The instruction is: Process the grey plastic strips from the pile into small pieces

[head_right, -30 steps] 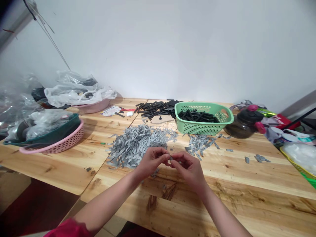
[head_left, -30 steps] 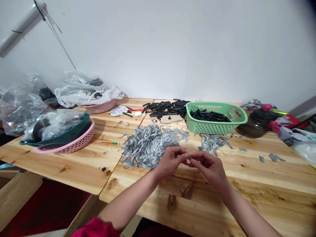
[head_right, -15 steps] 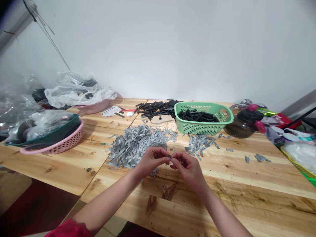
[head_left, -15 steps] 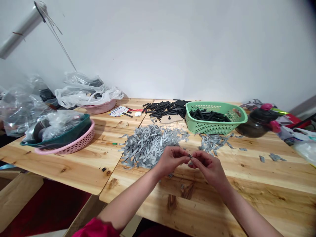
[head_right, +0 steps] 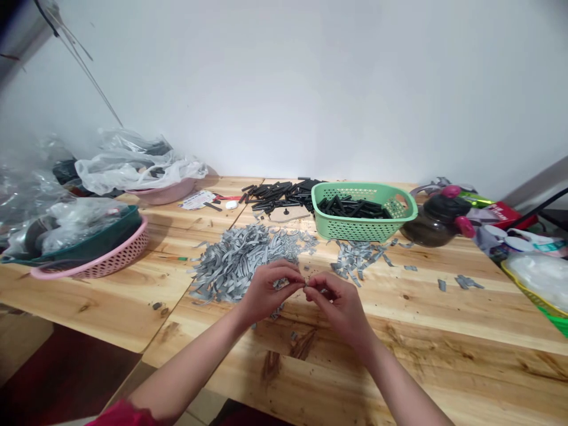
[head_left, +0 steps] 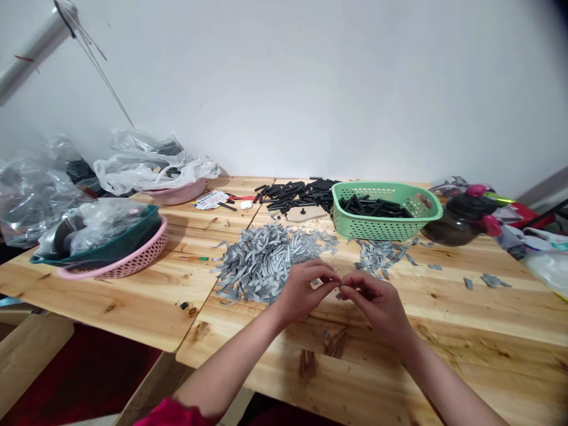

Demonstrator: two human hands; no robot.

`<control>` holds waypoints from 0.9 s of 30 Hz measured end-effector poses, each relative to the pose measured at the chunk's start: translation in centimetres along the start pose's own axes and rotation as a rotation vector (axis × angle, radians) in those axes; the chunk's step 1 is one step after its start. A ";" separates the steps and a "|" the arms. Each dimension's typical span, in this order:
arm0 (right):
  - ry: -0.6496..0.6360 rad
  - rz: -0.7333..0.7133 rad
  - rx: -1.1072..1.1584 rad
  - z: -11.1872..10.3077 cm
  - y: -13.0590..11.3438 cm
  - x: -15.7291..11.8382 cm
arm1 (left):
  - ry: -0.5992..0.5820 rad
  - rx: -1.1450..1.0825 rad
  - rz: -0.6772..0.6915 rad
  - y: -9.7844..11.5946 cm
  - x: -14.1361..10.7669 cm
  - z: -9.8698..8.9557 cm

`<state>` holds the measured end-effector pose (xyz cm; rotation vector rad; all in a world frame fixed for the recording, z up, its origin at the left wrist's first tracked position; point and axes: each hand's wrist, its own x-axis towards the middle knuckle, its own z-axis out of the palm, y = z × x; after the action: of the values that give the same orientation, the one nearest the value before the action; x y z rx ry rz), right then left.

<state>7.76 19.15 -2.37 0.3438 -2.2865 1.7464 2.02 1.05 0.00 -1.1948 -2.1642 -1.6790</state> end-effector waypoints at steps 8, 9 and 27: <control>0.022 -0.002 0.100 0.7 0.0 0.1 | -0.112 0.123 0.071 0.2 -0.2 0.0; 0.022 0.006 0.130 0.8 -0.1 0.2 | -0.110 0.133 0.077 0.3 -0.3 0.1; 0.000 0.171 0.388 0.4 0.9 0.0 | -0.199 -0.012 -0.094 0.4 -0.1 -0.1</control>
<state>7.43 18.98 -3.32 0.2203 -2.0169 2.2785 2.27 0.95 0.26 -1.3349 -2.3635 -1.6753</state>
